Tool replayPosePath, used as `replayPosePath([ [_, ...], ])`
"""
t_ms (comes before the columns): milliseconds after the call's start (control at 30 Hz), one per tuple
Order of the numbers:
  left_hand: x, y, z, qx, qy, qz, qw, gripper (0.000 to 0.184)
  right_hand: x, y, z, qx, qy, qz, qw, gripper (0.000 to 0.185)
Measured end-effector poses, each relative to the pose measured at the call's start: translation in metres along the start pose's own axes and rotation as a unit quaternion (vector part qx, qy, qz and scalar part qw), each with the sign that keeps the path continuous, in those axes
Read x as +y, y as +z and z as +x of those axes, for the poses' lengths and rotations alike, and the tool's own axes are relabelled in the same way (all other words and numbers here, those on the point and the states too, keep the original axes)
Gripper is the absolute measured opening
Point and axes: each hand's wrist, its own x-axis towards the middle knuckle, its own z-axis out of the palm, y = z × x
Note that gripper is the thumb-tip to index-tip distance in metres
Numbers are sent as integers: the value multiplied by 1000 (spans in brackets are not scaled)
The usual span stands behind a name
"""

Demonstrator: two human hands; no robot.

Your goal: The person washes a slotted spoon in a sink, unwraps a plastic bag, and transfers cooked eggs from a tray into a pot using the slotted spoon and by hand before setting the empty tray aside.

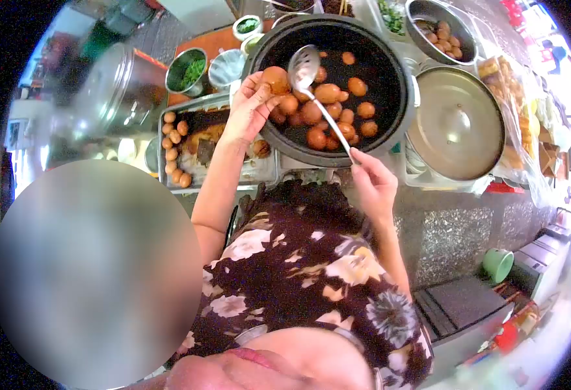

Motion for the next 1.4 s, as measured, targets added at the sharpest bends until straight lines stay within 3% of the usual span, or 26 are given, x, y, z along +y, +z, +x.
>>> replayPosePath([
  [33,-2,8,3,-22,-38,-56,997,39,1,-7,0,8,-3,3,1000,28],
  [100,-8,27,8,-35,-85,-62,994,35,4,-21,-4,42,60,145,987,28],
  [167,-17,35,13,-57,-155,-149,975,36,9,-30,0,-38,41,63,996,28],
  [200,-21,42,18,30,-177,-113,977,38,11,-32,-2,-27,35,64,997,28],
  [300,-26,53,25,-65,-248,-133,957,34,9,-40,-5,12,23,91,995,28],
  [433,-47,70,40,-34,-335,-185,923,34,13,-48,-7,27,28,100,994,28],
  [500,-57,78,44,-8,-372,-296,880,35,17,-55,-14,51,37,129,990,28],
  [567,-67,88,50,33,-341,-212,915,36,16,-58,-19,101,-41,13,994,28],
  [633,-76,87,62,31,-349,-175,920,36,11,-63,-23,33,-32,-45,998,28],
  [667,-81,84,67,43,-333,-61,940,33,17,-64,-22,79,-46,-83,992,28],
  [700,-91,90,70,95,-242,190,947,36,21,-64,-19,114,-64,-116,985,28],
  [733,-96,91,74,-25,-90,491,866,39,25,-65,-16,146,-59,-104,982,29],
  [767,-98,90,78,-137,52,735,662,44,28,-68,-12,176,-52,-93,979,29],
  [833,-100,104,64,-102,-13,757,646,36,24,-67,-5,169,-54,21,984,31],
  [900,-96,104,41,-51,123,744,655,33,23,-63,8,155,-77,21,985,32],
  [933,-86,97,40,-104,113,785,600,37,20,-61,11,139,-75,22,987,32],
  [967,-76,89,33,-111,116,781,603,37,14,-55,12,146,-77,17,986,32],
  [1033,-60,71,13,-93,87,836,534,56,2,-44,16,147,-67,21,987,33],
  [1100,-60,44,21,-184,59,844,501,69,-3,-37,18,142,-85,30,986,33],
  [1233,-58,39,56,-263,97,848,449,65,-6,-36,12,167,-91,18,982,32],
  [1300,-66,31,84,-244,176,850,432,61,-6,-38,6,184,-102,24,977,32],
  [1400,-68,22,130,-213,184,846,453,58,-3,-47,-11,234,-99,24,967,32],
])
